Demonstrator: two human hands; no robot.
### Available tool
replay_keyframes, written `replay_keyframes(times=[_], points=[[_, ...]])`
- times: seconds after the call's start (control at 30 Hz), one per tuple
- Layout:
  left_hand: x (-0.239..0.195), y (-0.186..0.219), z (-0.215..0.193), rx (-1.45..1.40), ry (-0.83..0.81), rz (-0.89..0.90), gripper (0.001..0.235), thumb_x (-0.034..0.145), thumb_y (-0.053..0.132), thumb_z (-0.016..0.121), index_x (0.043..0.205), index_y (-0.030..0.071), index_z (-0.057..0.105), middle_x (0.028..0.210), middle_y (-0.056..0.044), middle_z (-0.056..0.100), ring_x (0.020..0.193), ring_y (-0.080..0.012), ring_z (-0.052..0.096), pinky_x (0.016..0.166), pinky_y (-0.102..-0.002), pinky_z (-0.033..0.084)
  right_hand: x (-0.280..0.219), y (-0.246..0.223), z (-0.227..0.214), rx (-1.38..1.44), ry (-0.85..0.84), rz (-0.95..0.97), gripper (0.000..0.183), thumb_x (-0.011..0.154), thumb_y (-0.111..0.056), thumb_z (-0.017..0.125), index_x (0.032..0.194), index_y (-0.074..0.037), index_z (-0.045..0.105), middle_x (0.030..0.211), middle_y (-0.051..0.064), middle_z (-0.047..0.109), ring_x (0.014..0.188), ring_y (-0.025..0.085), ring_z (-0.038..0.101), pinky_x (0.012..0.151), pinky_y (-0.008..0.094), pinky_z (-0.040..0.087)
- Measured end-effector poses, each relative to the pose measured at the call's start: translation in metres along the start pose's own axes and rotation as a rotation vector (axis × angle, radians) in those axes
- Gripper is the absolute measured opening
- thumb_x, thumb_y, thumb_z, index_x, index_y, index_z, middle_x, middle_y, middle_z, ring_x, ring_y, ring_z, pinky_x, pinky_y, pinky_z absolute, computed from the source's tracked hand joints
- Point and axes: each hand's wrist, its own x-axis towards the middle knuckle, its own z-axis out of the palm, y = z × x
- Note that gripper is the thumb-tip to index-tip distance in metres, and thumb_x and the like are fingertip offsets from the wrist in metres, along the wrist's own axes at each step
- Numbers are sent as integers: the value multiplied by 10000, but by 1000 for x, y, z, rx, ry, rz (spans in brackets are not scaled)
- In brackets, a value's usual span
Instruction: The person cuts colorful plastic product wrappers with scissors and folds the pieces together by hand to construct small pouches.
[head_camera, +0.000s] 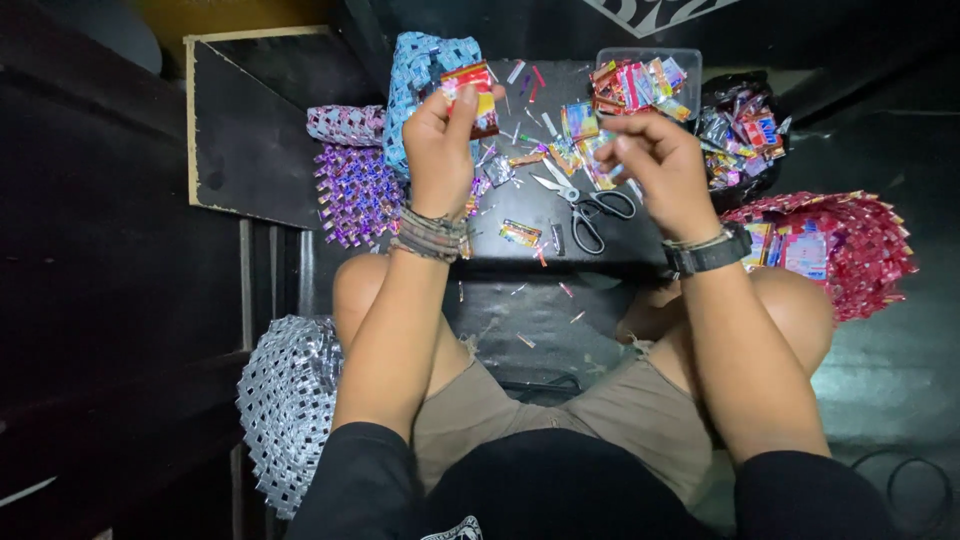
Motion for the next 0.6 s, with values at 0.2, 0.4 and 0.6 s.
replay_keyframes(times=[0.2, 0.4, 0.6], points=[[-14, 10, 9, 74, -47, 25, 293, 1022, 292, 545, 1106, 69, 716, 984, -83, 804, 946, -139, 729, 859, -306, 545, 6, 104, 0, -1041, -146, 402, 398, 958, -389, 656, 1283, -162, 688, 1040, 88, 757, 905, 332, 702, 728, 475, 549], [-20, 24, 4, -76, -44, 89, 259, 1050, 205, 599, 1016, 0, 754, 924, -135, 783, 838, -154, 733, 864, -299, 564, -28, 198, 8, -1473, -180, 87, 528, 744, -352, 798, 1174, -53, 733, 988, 176, 712, 956, 373, 697, 777, 487, 589], [-21, 8, -8, -299, -71, -71, 260, 1039, 156, 590, 1038, -81, 694, 887, -185, 746, 731, -183, 720, 579, -343, 664, -29, 218, 7, -1503, -140, -7, 619, 715, -379, 850, 1187, -25, 664, 988, 203, 635, 986, 416, 651, 821, 505, 528]])
